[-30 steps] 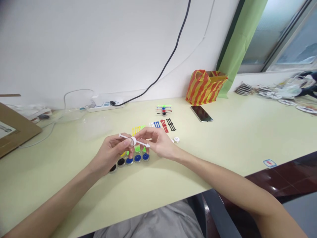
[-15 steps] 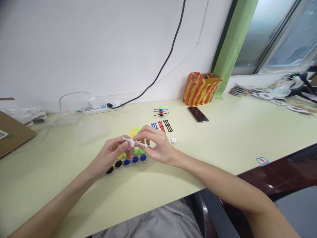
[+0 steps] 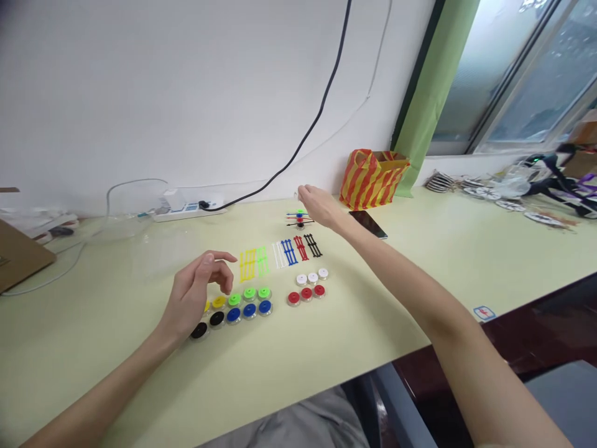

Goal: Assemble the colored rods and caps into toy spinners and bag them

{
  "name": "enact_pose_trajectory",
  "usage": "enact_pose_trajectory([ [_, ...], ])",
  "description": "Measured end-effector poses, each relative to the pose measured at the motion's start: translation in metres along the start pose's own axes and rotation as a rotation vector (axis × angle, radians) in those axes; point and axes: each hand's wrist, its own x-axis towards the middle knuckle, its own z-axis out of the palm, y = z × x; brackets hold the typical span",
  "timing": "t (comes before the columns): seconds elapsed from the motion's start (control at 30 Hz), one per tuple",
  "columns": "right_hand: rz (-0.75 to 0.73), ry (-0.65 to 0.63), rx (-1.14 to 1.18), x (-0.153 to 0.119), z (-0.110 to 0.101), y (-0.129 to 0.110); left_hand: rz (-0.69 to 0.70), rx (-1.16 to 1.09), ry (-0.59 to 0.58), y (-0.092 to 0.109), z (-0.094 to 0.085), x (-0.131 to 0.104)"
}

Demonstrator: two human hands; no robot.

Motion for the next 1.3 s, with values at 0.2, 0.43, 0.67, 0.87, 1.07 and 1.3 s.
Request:
enact_pose_trajectory([
  [0.2,0.058,-0.301,-0.088,0.06,0.05,0.061,0.004,0.061,-0.009,-0.001,0.001,-0.005],
  [0.43,0.089,-0.516,-0.095,0.11,0.1,0.078,-0.023,0.069,-0.002,-0.002,0.002,-0.007],
  [0.67,0.057,-0.578,-0.021,0.122,0.109,0.088,0.025,0.089,0.1,0.002,0.006,-0.012],
  [0.87,0.057,-0.527,0.038,0.119,0.103,0.086,0.11,0.124,0.251,0.007,0.005,-0.013],
  [1.07,0.069,-0.452,0.085,0.108,0.089,0.078,0.125,0.155,0.264,0.007,0.005,-0.01],
  [1.3,0.01,-0.311,0.188,0.065,0.034,0.045,0.159,0.393,0.161,-0.008,-0.016,0.003],
])
